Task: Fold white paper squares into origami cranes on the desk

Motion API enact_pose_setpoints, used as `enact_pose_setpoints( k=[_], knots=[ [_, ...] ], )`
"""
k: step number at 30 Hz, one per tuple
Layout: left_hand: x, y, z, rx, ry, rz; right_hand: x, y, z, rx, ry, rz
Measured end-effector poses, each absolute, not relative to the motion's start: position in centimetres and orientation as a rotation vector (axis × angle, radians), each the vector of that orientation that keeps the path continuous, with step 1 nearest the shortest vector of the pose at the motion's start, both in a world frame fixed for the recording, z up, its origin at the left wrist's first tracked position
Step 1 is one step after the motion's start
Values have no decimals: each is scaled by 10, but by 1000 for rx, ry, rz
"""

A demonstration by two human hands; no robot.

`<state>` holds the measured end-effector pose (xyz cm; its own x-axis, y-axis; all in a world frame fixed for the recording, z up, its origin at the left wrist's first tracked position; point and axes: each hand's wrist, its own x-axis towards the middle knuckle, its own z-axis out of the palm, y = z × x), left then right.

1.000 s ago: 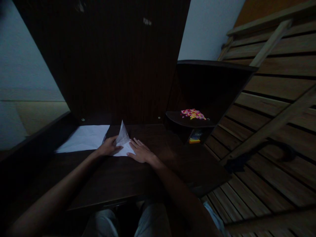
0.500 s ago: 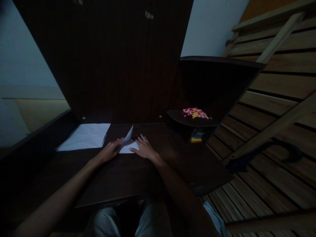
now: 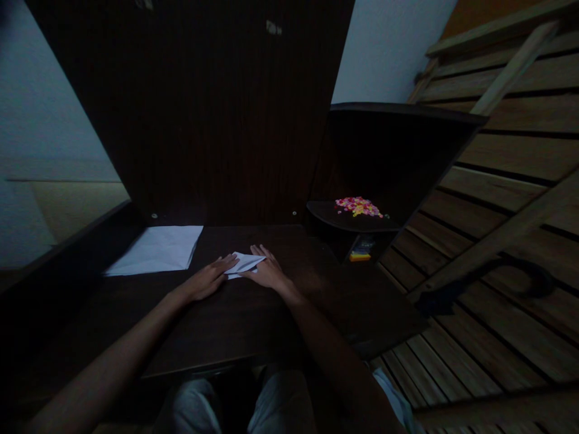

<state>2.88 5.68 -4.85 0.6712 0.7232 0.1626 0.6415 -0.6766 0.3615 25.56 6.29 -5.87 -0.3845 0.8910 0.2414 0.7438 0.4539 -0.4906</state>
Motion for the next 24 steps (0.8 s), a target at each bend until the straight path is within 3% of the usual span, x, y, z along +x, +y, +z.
enact_pose_setpoints(
  k=[5, 13, 24],
  knots=[
    [32, 53, -49, 2703, 1217, 245, 263, 61, -49, -1226, -2021, 459],
    [39, 49, -52, 2750, 1307, 182, 257, 52, -40, -1006, -2249, 16],
    [39, 48, -51, 2641, 1271, 335, 255, 53, -53, -1161, -2565, 338]
  ],
)
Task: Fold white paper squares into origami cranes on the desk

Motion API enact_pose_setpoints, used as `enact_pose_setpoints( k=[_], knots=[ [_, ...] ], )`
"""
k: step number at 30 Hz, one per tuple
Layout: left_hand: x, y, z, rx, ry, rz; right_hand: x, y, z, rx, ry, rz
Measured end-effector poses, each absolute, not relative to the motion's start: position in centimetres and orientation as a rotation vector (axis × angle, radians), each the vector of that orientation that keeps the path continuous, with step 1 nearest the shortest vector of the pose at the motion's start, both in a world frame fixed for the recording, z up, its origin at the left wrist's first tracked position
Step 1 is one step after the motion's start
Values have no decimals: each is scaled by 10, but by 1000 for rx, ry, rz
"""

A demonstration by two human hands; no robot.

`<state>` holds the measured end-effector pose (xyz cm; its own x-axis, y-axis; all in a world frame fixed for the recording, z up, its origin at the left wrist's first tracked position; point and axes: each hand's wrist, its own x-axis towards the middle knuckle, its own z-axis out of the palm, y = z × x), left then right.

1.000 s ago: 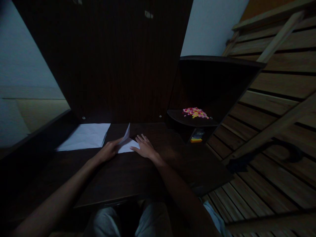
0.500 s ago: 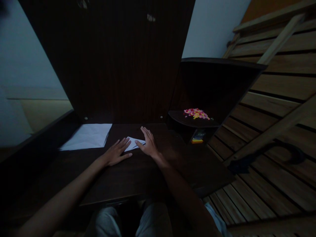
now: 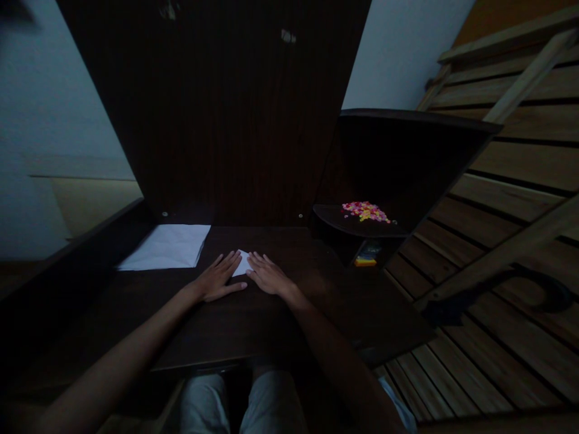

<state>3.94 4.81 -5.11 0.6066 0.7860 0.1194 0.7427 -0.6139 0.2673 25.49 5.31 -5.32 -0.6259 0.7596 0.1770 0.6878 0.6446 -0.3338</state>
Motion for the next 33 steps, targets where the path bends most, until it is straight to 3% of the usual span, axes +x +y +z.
enact_pose_setpoints(
  k=[12, 23, 33],
  knots=[
    [36, 57, -50, 2386, 1589, 486, 253, 51, -51, -1200, -2549, 312],
    [34, 60, -38, 1736, 1263, 967, 253, 50, -49, -1202, -2509, 315],
    [40, 59, -35, 1449, 1132, 1082, 257, 52, -45, -1184, -2242, 102]
  ],
)
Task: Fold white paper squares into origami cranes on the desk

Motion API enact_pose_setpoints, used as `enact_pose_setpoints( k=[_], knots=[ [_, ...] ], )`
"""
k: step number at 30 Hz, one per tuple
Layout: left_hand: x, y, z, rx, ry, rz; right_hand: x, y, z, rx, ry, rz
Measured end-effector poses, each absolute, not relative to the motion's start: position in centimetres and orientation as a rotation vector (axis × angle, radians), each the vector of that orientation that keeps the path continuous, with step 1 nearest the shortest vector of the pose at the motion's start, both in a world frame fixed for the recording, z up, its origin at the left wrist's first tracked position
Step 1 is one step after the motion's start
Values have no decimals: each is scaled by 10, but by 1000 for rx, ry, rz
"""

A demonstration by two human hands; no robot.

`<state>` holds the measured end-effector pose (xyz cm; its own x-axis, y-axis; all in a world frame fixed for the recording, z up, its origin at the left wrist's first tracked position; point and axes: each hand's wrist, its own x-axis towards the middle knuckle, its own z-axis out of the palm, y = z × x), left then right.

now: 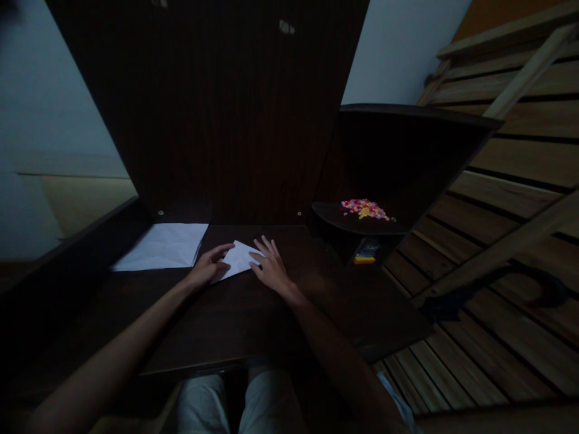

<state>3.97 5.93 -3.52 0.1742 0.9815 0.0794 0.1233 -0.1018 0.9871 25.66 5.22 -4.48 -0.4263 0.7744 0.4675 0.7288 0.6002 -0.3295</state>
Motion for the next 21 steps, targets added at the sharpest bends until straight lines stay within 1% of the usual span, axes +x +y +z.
enact_pose_setpoints(
  k=[3, 7, 9, 13, 15, 18, 21],
  knots=[
    [42, 56, -30, 1389, 1256, 1133, 257, 52, -42, -1229, -1975, 94],
    [46, 49, -23, 1256, 1205, 1232, 255, 52, -39, -1294, -1622, 212],
    [48, 47, -21, 1220, 1168, 1288, 253, 53, -39, -1276, -1530, 390],
    [50, 46, -21, 1246, 1118, 1332, 244, 57, -41, -1079, -1397, 958],
    [50, 45, -22, 1306, 1080, 1333, 241, 58, -42, -981, -1337, 1163],
    [52, 44, -22, 1359, 994, 1299, 239, 56, -41, -904, -1281, 1297],
    [56, 42, -22, 1288, 910, 1222, 243, 55, -38, -902, -1197, 1282]
  ],
)
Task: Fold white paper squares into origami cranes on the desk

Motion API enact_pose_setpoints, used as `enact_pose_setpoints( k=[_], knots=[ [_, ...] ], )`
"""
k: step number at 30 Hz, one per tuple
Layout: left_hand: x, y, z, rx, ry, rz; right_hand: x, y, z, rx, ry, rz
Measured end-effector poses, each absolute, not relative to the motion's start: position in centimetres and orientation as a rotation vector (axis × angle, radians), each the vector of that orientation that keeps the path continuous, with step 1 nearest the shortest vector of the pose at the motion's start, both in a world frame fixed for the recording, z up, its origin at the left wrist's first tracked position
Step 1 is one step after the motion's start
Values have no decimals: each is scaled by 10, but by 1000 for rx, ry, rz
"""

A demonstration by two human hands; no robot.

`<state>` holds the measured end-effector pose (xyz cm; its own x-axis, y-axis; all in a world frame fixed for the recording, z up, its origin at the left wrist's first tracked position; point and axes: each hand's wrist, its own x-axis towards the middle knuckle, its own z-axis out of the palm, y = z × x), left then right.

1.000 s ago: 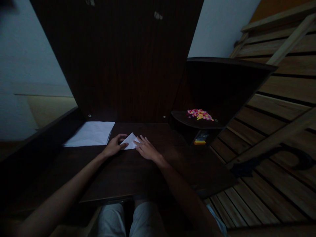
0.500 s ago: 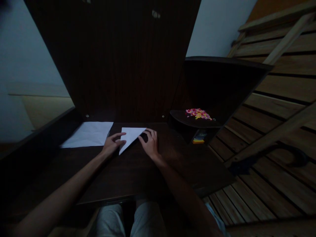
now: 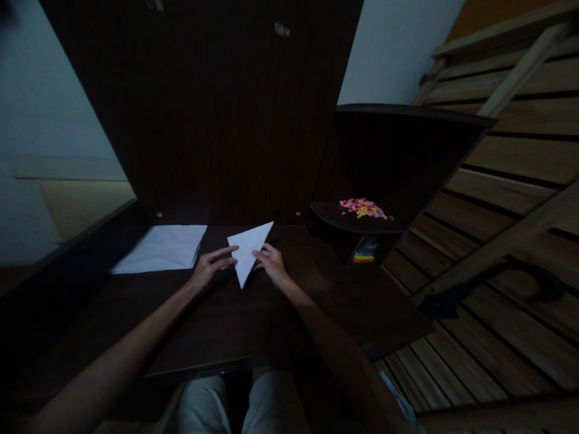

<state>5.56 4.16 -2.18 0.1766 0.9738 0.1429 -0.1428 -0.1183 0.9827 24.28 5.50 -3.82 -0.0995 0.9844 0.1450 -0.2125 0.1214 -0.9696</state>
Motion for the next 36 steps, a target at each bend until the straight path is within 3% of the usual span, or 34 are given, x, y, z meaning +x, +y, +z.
enact_pose_setpoints(
  k=[19, 36],
  knots=[
    [56, 45, -19, 997, 791, 1154, 246, 54, -33, -877, -1095, 1450],
    [55, 49, -20, 918, 805, 1155, 249, 55, -31, -873, -1098, 1332]
  ],
)
